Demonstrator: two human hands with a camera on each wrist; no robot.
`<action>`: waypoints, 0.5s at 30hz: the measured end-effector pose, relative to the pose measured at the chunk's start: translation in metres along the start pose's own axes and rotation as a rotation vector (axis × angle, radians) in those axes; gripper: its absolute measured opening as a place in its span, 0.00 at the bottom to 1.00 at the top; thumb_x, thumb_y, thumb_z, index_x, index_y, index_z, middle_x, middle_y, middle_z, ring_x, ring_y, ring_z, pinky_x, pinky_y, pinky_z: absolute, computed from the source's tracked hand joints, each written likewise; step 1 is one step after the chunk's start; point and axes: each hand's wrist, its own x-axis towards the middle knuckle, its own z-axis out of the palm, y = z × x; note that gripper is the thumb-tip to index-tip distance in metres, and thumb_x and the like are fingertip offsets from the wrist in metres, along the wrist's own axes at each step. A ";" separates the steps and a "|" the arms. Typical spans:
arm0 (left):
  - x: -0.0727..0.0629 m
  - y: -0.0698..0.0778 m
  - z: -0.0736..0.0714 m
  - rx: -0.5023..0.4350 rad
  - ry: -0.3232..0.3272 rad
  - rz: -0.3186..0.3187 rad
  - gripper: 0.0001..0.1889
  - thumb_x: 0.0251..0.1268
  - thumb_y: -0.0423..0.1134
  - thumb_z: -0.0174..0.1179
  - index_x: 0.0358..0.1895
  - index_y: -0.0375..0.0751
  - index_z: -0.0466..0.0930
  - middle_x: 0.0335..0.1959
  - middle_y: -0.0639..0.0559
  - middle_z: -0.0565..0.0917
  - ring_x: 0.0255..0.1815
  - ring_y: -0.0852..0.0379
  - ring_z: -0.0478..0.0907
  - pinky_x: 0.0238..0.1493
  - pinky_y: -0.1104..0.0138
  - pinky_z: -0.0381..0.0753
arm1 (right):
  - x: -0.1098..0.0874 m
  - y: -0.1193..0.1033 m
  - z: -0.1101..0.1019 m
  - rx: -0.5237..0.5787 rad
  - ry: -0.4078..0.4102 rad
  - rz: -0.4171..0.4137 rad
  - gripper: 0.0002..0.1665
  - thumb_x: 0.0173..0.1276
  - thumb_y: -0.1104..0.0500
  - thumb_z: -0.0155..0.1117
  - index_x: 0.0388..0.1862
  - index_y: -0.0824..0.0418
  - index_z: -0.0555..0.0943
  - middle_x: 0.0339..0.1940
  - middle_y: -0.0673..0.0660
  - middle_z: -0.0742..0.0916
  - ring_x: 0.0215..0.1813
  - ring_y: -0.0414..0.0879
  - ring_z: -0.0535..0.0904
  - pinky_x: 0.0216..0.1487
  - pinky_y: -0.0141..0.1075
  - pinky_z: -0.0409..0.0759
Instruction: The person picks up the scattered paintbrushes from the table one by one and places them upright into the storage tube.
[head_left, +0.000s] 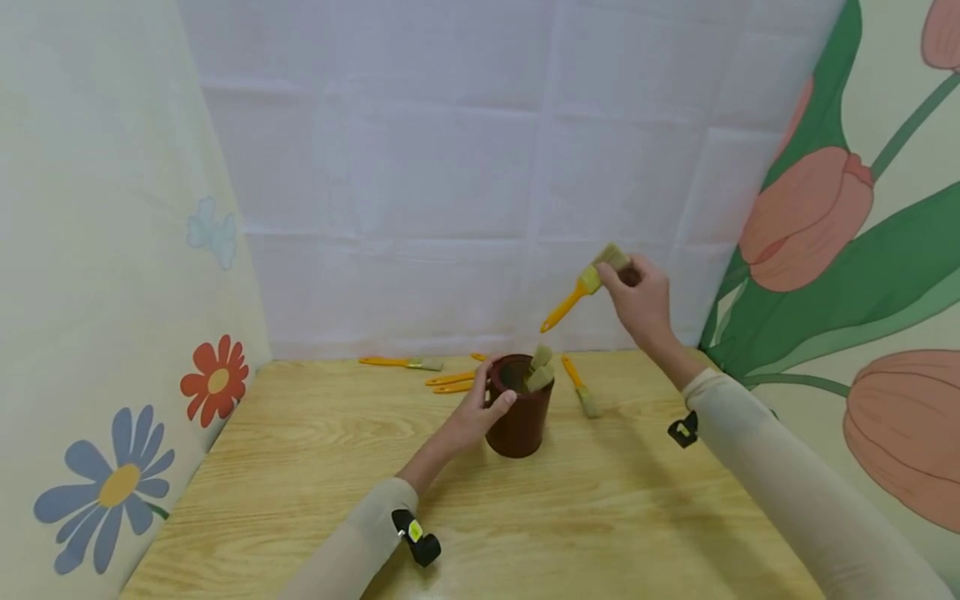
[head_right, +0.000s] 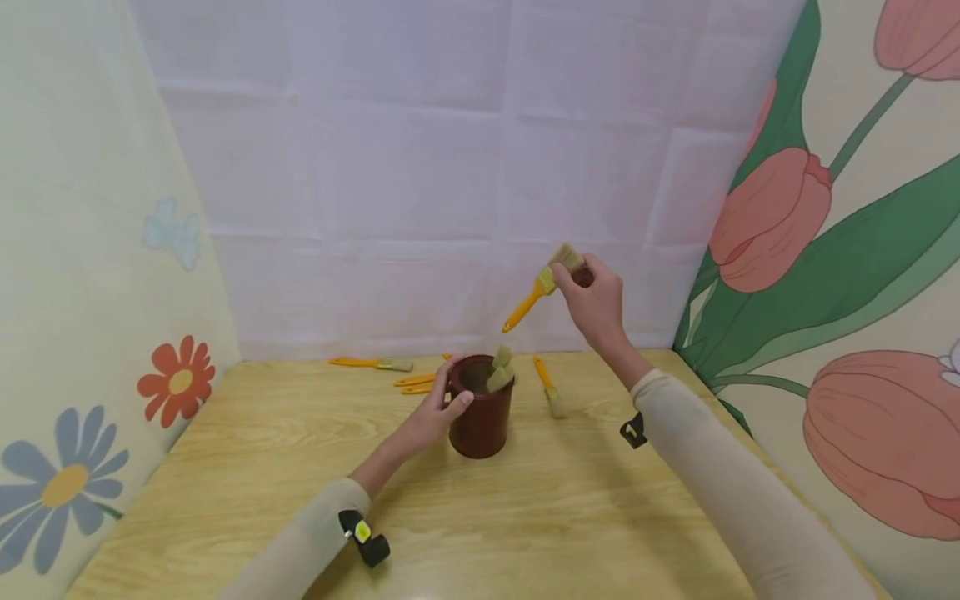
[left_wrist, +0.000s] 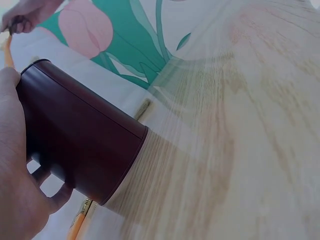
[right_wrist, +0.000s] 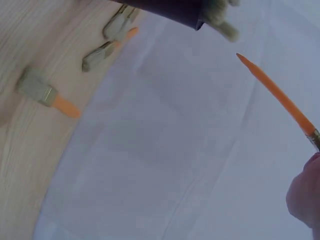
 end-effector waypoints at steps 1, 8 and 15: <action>0.002 -0.003 0.000 -0.002 -0.001 -0.003 0.37 0.82 0.46 0.51 0.82 0.49 0.39 0.78 0.40 0.53 0.76 0.45 0.57 0.68 0.48 0.65 | 0.001 -0.004 0.001 0.011 -0.008 -0.002 0.16 0.74 0.55 0.67 0.43 0.71 0.83 0.33 0.63 0.85 0.30 0.45 0.76 0.31 0.31 0.73; 0.014 -0.037 0.001 0.006 0.025 0.021 0.36 0.82 0.47 0.50 0.82 0.59 0.38 0.79 0.44 0.51 0.76 0.48 0.56 0.69 0.49 0.65 | -0.009 -0.013 0.019 0.030 -0.149 -0.049 0.14 0.75 0.55 0.67 0.40 0.67 0.84 0.30 0.65 0.84 0.26 0.46 0.74 0.28 0.33 0.73; 0.015 -0.042 0.006 0.008 0.049 0.035 0.35 0.81 0.52 0.52 0.80 0.67 0.41 0.78 0.50 0.53 0.75 0.52 0.59 0.68 0.50 0.66 | -0.024 -0.005 0.036 -0.001 -0.290 -0.062 0.14 0.75 0.50 0.66 0.34 0.59 0.82 0.26 0.56 0.83 0.25 0.50 0.73 0.28 0.39 0.73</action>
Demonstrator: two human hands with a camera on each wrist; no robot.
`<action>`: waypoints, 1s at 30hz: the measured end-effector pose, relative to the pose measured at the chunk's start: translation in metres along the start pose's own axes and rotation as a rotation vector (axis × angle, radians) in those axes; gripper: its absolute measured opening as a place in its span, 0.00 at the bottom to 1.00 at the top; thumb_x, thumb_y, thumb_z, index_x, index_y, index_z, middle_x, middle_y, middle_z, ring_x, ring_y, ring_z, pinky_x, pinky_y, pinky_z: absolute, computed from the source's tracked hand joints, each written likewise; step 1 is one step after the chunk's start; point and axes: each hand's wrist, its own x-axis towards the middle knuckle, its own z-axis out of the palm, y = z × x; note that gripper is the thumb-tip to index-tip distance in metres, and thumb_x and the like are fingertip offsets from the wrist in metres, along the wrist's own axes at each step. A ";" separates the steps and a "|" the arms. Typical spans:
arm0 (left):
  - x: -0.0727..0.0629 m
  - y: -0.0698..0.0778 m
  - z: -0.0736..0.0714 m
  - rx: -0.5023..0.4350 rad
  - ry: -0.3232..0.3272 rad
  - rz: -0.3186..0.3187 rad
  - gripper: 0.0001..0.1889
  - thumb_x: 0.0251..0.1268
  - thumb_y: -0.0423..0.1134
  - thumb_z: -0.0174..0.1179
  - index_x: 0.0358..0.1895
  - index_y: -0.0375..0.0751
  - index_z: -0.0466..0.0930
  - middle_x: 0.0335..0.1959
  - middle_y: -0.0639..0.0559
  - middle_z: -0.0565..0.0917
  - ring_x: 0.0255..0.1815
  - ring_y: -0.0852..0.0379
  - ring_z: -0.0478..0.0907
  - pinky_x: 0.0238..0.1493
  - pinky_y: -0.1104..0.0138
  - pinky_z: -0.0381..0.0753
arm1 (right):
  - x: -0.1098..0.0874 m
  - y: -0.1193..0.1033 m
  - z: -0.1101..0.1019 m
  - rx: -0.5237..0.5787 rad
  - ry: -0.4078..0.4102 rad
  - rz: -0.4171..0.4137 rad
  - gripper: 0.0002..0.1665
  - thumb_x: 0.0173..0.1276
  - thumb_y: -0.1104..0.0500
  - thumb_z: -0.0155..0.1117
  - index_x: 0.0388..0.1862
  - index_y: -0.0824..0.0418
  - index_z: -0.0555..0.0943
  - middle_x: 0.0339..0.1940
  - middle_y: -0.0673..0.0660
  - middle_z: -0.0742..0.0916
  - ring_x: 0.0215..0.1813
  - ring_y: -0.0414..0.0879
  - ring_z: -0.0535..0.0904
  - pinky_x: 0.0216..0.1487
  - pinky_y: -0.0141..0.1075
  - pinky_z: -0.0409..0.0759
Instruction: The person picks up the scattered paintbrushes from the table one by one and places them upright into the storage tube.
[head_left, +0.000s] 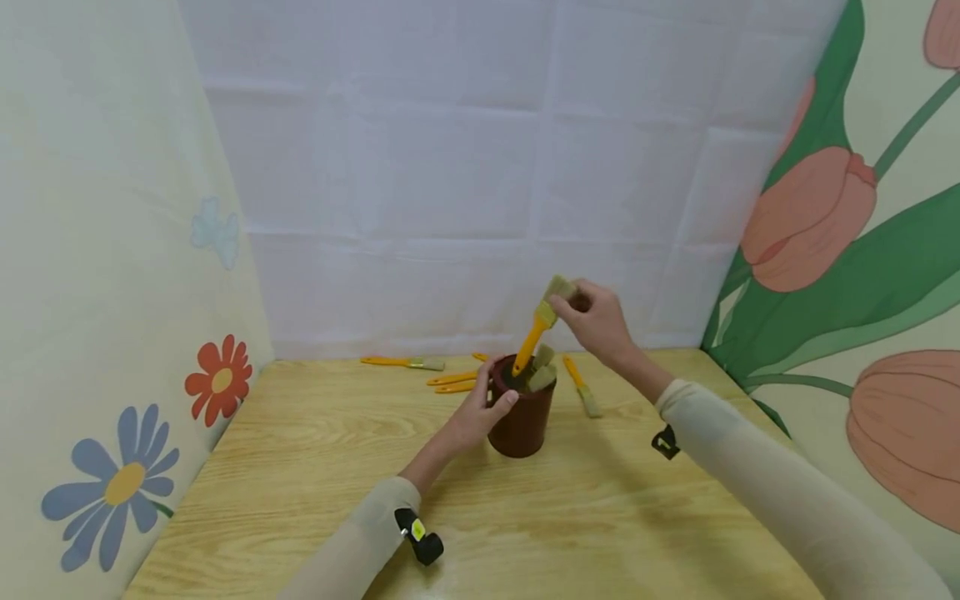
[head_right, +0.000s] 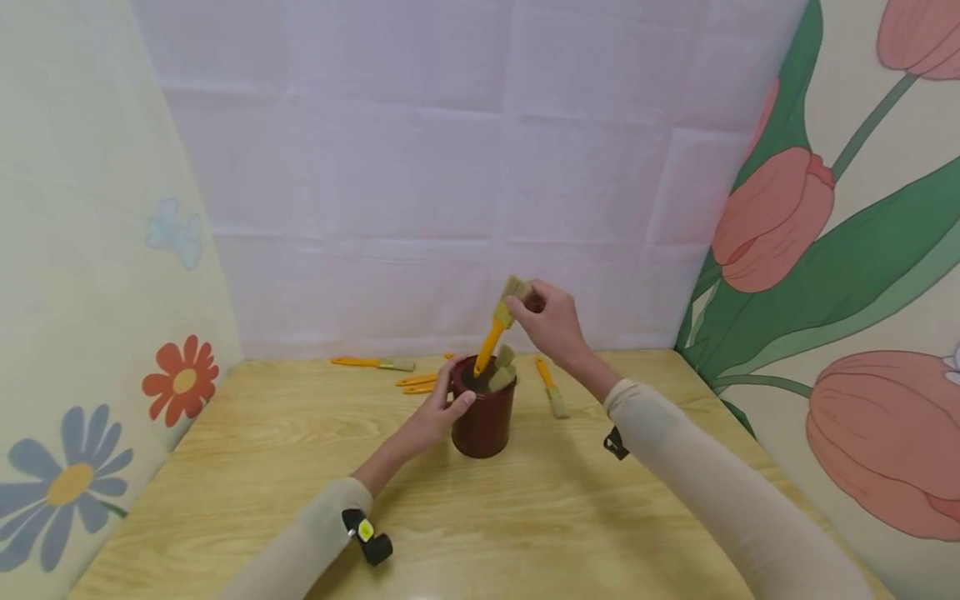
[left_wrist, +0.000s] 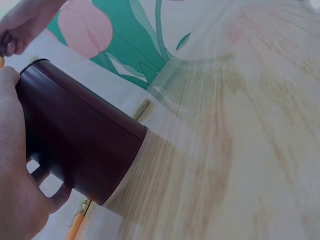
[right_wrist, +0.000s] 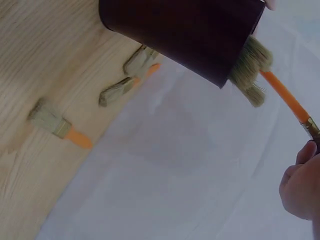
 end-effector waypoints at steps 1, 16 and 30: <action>0.000 0.000 0.000 0.000 0.004 0.002 0.35 0.81 0.52 0.52 0.80 0.67 0.41 0.78 0.50 0.54 0.75 0.52 0.59 0.68 0.50 0.66 | -0.001 0.001 0.003 -0.013 -0.022 0.006 0.14 0.75 0.49 0.66 0.34 0.58 0.81 0.26 0.55 0.83 0.25 0.50 0.74 0.28 0.39 0.74; 0.000 0.001 -0.001 -0.019 0.006 0.004 0.34 0.83 0.43 0.49 0.80 0.68 0.41 0.77 0.48 0.55 0.73 0.52 0.61 0.67 0.49 0.68 | -0.008 0.012 0.027 -0.159 -0.347 0.042 0.09 0.76 0.52 0.65 0.41 0.57 0.82 0.34 0.51 0.84 0.38 0.47 0.80 0.38 0.44 0.78; -0.001 -0.003 -0.001 -0.033 -0.002 0.021 0.34 0.84 0.42 0.47 0.80 0.68 0.40 0.75 0.46 0.56 0.71 0.49 0.64 0.66 0.49 0.68 | -0.015 0.017 0.039 -0.165 -0.427 0.108 0.06 0.76 0.54 0.65 0.42 0.56 0.81 0.38 0.52 0.84 0.39 0.47 0.80 0.36 0.43 0.79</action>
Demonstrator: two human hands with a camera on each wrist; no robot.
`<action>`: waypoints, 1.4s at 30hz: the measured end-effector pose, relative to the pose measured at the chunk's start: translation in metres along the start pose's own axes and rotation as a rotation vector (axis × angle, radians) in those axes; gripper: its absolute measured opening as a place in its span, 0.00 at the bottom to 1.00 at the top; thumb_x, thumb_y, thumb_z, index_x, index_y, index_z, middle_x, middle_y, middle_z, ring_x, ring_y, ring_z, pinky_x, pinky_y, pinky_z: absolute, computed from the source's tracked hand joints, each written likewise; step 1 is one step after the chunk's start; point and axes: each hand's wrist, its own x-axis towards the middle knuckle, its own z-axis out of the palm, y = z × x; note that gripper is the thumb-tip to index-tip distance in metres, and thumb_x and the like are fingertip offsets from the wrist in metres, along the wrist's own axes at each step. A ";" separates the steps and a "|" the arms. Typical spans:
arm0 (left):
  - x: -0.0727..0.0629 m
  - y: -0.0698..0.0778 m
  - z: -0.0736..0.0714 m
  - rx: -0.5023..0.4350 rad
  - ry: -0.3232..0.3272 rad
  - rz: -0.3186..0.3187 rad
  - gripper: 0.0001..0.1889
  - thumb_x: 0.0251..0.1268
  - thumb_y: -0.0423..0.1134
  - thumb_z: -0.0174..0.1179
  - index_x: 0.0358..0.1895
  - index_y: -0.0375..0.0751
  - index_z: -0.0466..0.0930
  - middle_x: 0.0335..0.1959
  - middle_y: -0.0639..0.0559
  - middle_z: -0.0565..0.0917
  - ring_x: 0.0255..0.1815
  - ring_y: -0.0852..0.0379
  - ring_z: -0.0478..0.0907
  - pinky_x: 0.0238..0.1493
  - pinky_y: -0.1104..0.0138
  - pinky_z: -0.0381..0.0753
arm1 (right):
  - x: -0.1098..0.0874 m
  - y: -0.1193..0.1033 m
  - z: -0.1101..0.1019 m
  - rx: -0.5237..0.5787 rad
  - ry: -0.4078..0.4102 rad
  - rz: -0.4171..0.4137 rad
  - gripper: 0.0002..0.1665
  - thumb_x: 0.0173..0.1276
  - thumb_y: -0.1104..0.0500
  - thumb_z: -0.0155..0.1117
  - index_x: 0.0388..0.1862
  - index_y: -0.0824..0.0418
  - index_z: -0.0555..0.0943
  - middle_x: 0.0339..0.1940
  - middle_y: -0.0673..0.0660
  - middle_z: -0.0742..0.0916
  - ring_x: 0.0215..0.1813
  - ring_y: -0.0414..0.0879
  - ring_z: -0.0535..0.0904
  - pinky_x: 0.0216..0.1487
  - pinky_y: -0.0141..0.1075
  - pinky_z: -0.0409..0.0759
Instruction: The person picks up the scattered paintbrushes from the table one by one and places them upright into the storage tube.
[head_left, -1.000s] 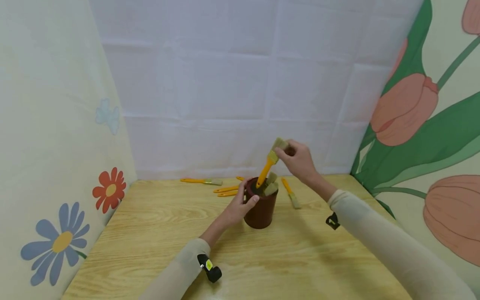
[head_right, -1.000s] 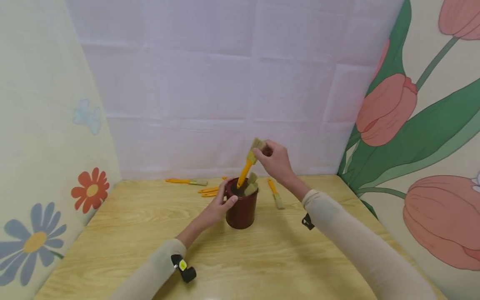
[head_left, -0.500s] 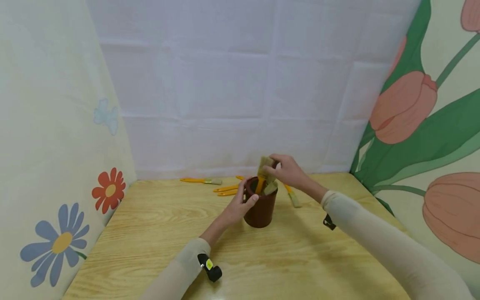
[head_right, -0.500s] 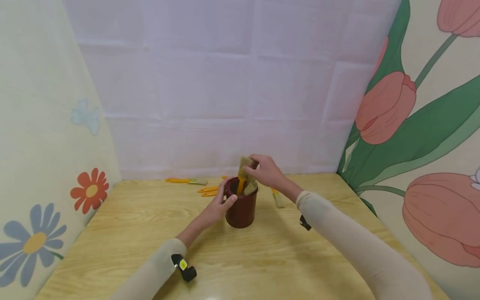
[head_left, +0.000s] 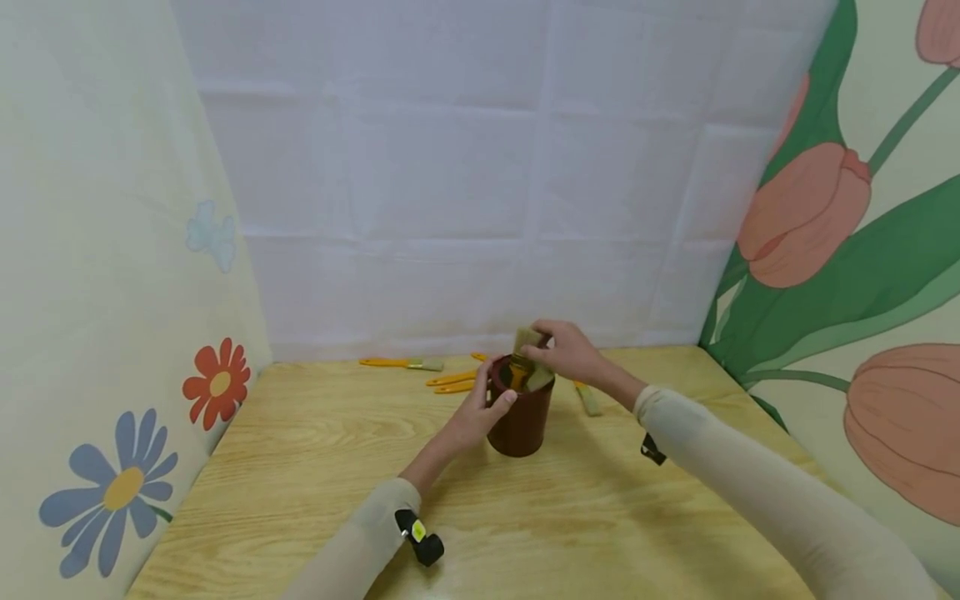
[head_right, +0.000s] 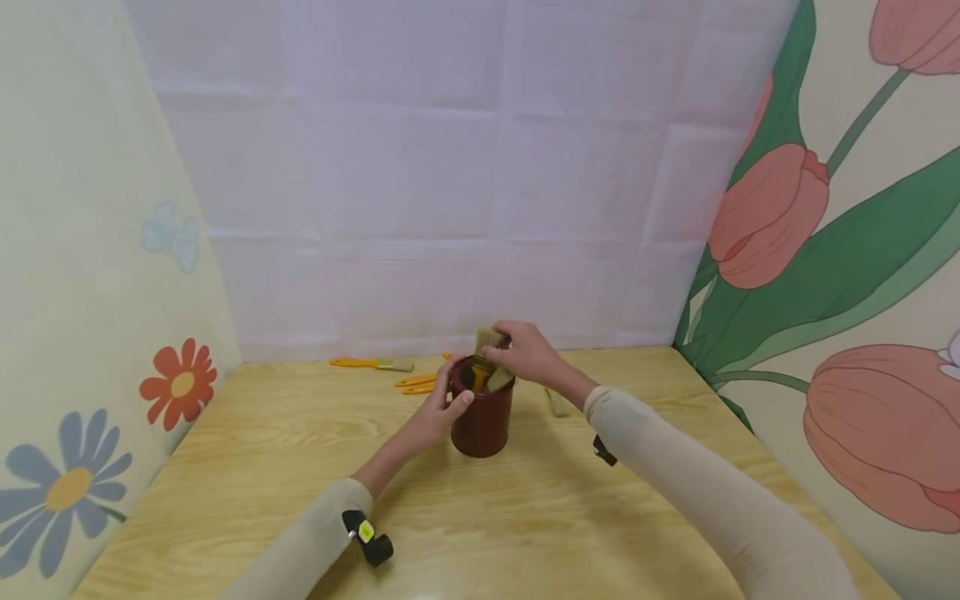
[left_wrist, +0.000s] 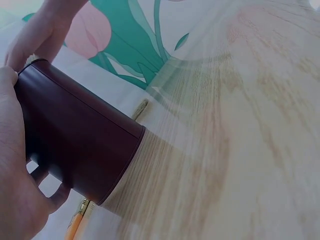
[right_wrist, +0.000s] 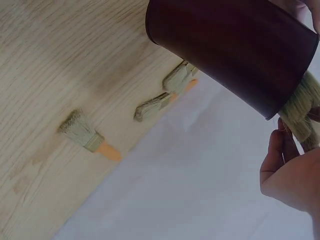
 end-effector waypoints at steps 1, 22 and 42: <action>0.000 0.000 0.000 0.000 0.001 -0.002 0.34 0.84 0.42 0.47 0.80 0.69 0.40 0.75 0.46 0.56 0.71 0.50 0.65 0.66 0.49 0.69 | 0.000 0.001 0.000 -0.005 0.001 0.000 0.07 0.76 0.54 0.65 0.40 0.56 0.81 0.37 0.52 0.84 0.38 0.47 0.80 0.36 0.43 0.79; -0.002 0.002 -0.001 0.023 0.006 -0.007 0.34 0.84 0.46 0.48 0.81 0.69 0.38 0.76 0.48 0.56 0.72 0.51 0.63 0.67 0.49 0.67 | -0.001 0.004 -0.003 0.046 -0.018 0.110 0.24 0.76 0.40 0.61 0.58 0.55 0.82 0.51 0.52 0.84 0.51 0.48 0.80 0.49 0.48 0.80; -0.014 0.003 -0.009 0.026 0.021 -0.009 0.33 0.83 0.46 0.48 0.81 0.69 0.41 0.77 0.50 0.55 0.74 0.49 0.59 0.67 0.45 0.65 | -0.034 0.080 0.012 -0.078 0.087 0.270 0.18 0.79 0.51 0.58 0.48 0.65 0.84 0.42 0.58 0.86 0.41 0.51 0.82 0.43 0.50 0.81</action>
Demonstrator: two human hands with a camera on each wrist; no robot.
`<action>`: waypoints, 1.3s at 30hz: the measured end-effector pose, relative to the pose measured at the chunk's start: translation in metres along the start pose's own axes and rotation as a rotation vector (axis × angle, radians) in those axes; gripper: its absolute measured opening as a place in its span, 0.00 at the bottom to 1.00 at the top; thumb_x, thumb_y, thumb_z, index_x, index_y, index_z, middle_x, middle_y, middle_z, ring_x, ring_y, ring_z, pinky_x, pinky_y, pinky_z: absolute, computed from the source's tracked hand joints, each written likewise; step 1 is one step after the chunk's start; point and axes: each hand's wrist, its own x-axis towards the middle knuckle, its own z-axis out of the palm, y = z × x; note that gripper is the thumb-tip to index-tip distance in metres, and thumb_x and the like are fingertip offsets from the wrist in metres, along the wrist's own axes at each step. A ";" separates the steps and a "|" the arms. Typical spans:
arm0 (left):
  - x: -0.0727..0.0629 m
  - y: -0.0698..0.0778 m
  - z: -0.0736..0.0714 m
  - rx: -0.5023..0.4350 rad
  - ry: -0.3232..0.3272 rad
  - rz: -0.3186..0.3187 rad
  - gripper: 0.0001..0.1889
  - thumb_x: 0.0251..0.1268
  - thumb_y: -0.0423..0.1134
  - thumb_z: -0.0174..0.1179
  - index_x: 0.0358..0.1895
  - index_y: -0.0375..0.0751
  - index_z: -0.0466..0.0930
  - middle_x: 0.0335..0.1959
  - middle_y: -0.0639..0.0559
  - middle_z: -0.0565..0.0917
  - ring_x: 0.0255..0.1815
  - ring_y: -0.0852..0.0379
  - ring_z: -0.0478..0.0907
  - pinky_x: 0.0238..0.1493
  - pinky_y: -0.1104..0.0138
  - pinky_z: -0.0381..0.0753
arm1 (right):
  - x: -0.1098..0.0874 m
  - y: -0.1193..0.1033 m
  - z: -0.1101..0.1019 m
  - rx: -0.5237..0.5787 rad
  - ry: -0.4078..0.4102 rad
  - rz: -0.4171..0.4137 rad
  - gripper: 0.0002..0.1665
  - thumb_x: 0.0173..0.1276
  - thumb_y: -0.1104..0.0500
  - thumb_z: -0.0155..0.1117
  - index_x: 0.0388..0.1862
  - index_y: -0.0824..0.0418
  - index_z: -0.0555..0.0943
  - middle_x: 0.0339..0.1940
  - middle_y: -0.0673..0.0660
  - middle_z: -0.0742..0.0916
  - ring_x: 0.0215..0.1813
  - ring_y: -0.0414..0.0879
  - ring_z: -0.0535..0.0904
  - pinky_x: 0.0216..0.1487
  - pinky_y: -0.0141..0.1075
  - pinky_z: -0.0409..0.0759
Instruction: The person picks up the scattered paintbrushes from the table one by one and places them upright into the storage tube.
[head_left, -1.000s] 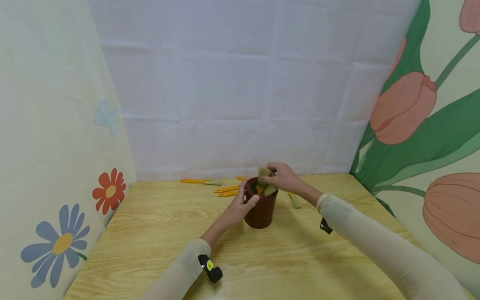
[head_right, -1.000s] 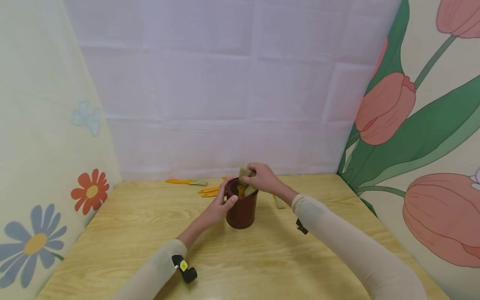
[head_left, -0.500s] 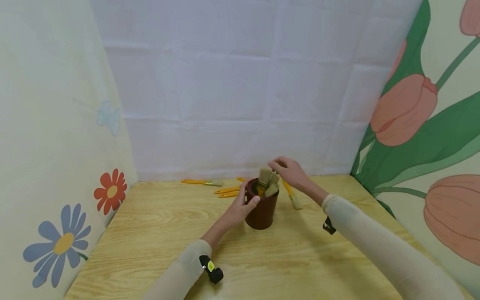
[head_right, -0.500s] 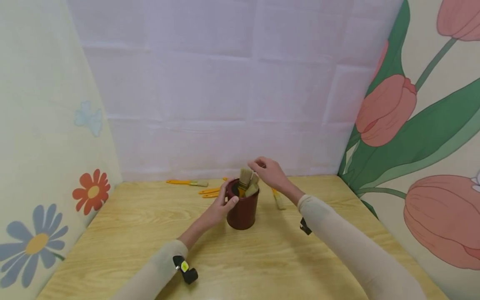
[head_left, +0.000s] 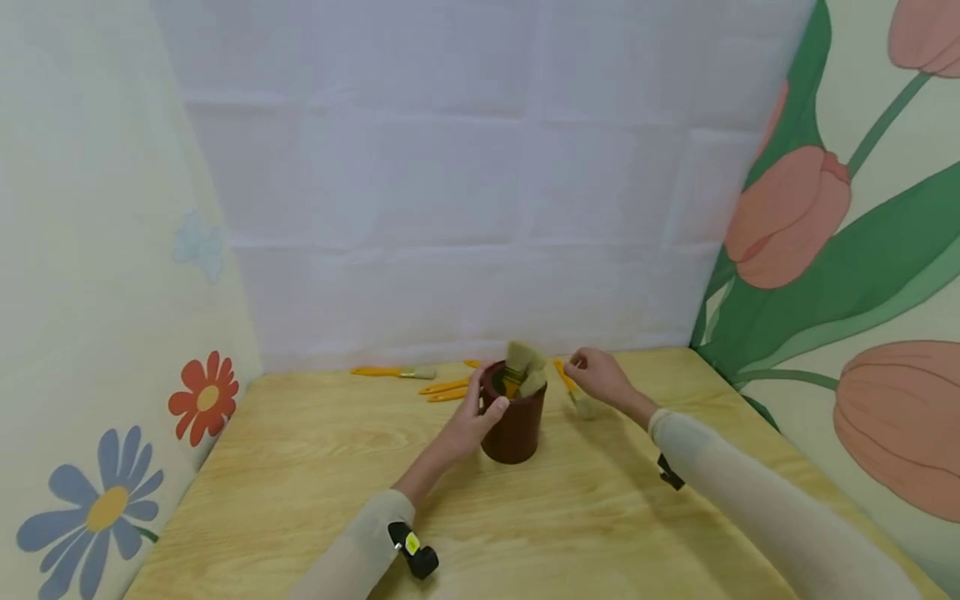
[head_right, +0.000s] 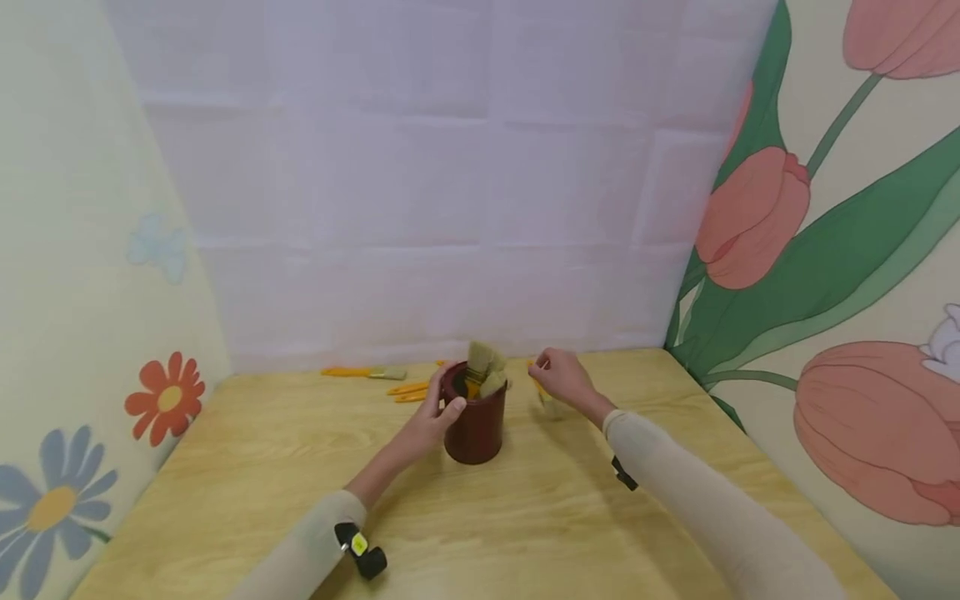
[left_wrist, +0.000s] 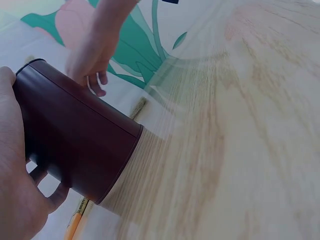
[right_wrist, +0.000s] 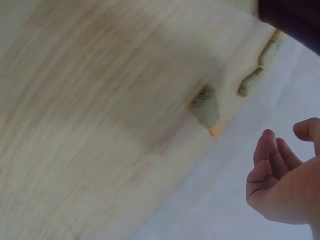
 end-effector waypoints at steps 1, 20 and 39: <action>-0.001 -0.001 -0.001 -0.003 0.003 -0.005 0.34 0.83 0.45 0.48 0.80 0.69 0.41 0.77 0.50 0.55 0.74 0.50 0.59 0.67 0.46 0.65 | -0.001 0.003 0.002 -0.030 -0.007 -0.001 0.15 0.77 0.54 0.59 0.46 0.65 0.84 0.40 0.58 0.87 0.40 0.51 0.82 0.42 0.50 0.81; 0.000 0.004 -0.006 -0.011 -0.021 -0.014 0.37 0.83 0.44 0.48 0.82 0.60 0.35 0.79 0.45 0.50 0.74 0.47 0.59 0.67 0.47 0.66 | -0.013 0.025 0.025 -0.238 -0.132 0.250 0.22 0.61 0.56 0.68 0.12 0.54 0.68 0.11 0.48 0.70 0.15 0.41 0.63 0.16 0.34 0.60; -0.001 0.000 -0.001 0.003 -0.012 -0.001 0.35 0.82 0.53 0.50 0.81 0.71 0.39 0.76 0.53 0.56 0.72 0.54 0.61 0.66 0.50 0.68 | -0.023 0.029 0.027 -0.099 0.004 0.320 0.12 0.62 0.58 0.66 0.24 0.65 0.78 0.24 0.58 0.78 0.20 0.45 0.70 0.19 0.35 0.67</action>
